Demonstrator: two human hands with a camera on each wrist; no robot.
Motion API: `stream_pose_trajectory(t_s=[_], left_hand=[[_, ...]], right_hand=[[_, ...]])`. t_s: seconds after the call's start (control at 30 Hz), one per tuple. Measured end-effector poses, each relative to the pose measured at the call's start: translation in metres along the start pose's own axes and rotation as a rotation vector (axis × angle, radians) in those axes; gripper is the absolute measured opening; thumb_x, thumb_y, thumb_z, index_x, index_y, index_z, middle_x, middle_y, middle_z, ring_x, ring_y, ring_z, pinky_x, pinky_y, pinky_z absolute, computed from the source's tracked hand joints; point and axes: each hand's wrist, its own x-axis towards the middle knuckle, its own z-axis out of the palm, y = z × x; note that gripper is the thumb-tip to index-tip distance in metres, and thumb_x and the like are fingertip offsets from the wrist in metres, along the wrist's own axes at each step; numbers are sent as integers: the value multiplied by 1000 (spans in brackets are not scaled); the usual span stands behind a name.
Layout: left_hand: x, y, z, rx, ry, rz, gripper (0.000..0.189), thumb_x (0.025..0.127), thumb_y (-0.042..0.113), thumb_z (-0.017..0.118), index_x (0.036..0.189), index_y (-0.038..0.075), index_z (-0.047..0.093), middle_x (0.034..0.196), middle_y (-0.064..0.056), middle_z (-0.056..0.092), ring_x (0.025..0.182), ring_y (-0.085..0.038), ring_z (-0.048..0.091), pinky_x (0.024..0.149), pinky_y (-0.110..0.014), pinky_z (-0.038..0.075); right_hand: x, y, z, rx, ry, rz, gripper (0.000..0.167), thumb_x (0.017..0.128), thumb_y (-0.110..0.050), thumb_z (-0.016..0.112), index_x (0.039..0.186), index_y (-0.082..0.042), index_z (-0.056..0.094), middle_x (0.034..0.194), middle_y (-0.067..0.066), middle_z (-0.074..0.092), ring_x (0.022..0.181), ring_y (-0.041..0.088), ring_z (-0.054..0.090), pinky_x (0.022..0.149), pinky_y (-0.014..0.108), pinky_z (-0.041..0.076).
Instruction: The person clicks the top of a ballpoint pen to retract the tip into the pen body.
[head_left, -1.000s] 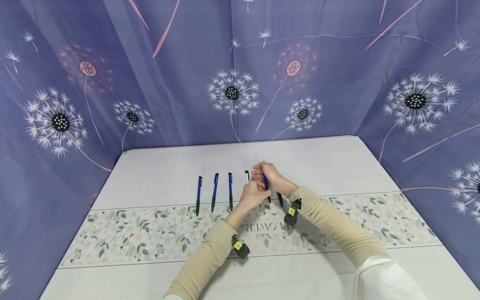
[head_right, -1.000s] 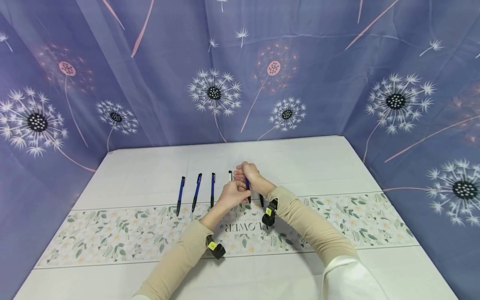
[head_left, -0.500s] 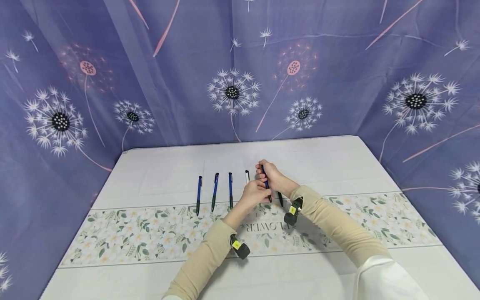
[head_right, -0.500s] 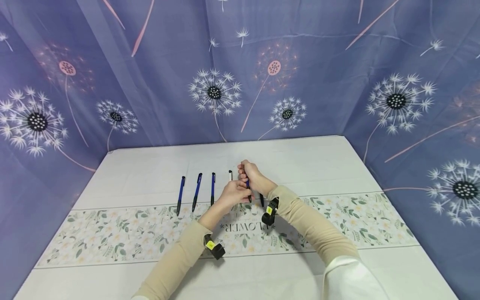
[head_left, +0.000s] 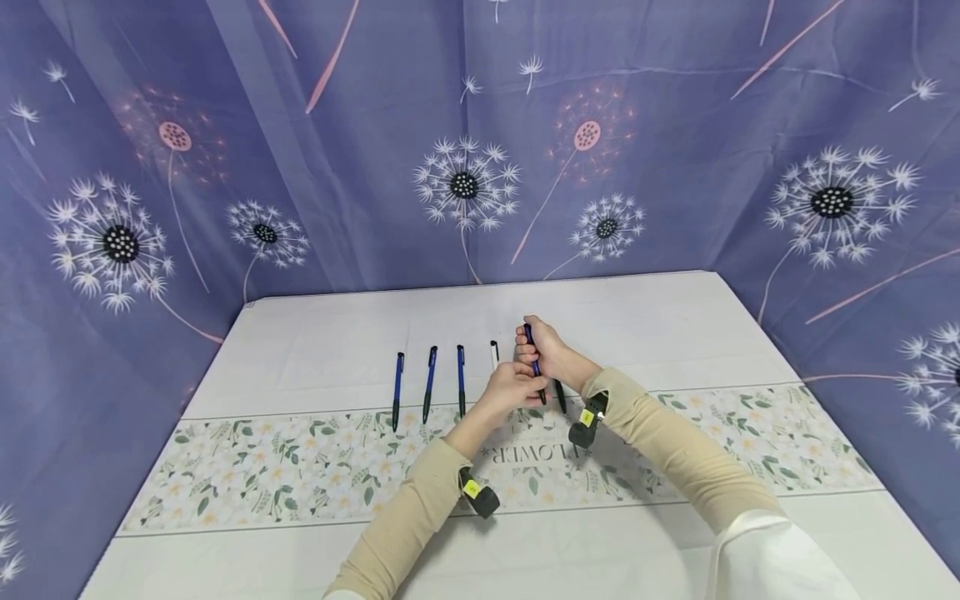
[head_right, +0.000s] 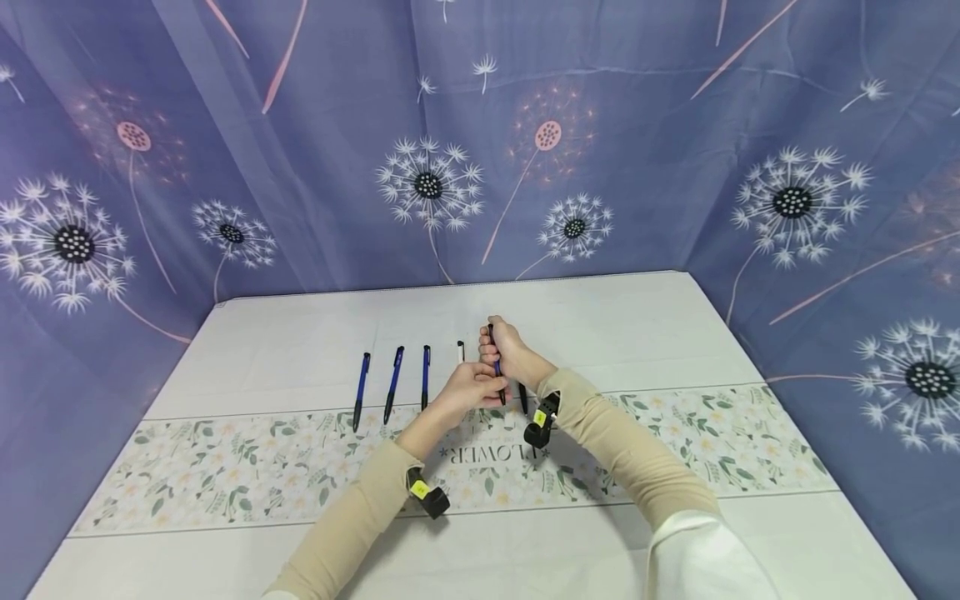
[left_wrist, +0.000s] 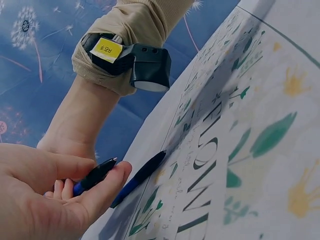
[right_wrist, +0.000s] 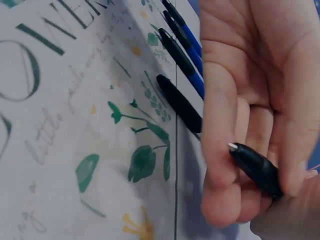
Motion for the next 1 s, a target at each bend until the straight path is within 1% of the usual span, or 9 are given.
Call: stream_pose_trajectory(t_s=[0.03, 0.2, 0.33, 0.57, 0.77, 0.87, 1.0], left_hand=[[-2, 3, 0, -3, -3, 0, 28, 94, 4, 60, 116, -14, 56, 108, -30, 67, 95, -33, 71, 79, -32, 61], [-2, 1, 0, -42, -6, -3, 25, 94, 1, 57, 114, -15, 57, 106, -31, 67, 95, -34, 71, 78, -30, 61], [0, -1, -1, -53, -3, -10, 24, 95, 1, 57, 113, -14, 58, 105, -29, 68, 93, -31, 72, 77, -29, 61], [1, -2, -2, -70, -1, -14, 22, 95, -1, 54, 112, -14, 58, 104, -28, 68, 89, -27, 73, 78, -30, 61], [1, -2, -2, -68, -11, -9, 19, 95, -1, 54, 109, -14, 58, 103, -29, 68, 89, -27, 73, 77, -30, 61], [1, -2, -2, -66, -10, -14, 19, 95, 0, 55, 107, -13, 59, 102, -29, 69, 87, -26, 73, 77, -30, 61], [1, -1, -3, -76, -11, -15, 19, 95, 2, 56, 107, -13, 59, 103, -30, 68, 87, -28, 73, 78, -31, 61]], right_hand=[[0, 0, 0, 7, -1, 4, 41, 106, -33, 23, 72, -15, 37, 50, -10, 34, 37, 1, 23, 34, 13, 19], [-1, -1, 1, 62, -6, 31, 40, 105, -31, 24, 69, -16, 36, 51, -10, 32, 38, 1, 23, 35, 12, 19], [-2, -3, 1, 78, -22, 49, 42, 104, -33, 25, 67, -16, 36, 51, -10, 33, 40, 0, 24, 36, 11, 20], [1, -2, -1, 47, -52, 56, 44, 104, -35, 24, 66, -16, 36, 52, -10, 32, 41, 0, 24, 36, 11, 19], [5, 0, -3, -2, -87, 102, 47, 104, -38, 21, 65, -16, 36, 51, -11, 29, 42, 0, 19, 34, 11, 18], [5, 0, -3, -15, -102, 105, 48, 103, -38, 21, 62, -17, 35, 49, -12, 27, 42, 0, 17, 34, 11, 18], [5, 0, -3, -8, -118, 104, 47, 102, -36, 21, 60, -19, 33, 46, -13, 27, 42, 1, 15, 34, 12, 17]])
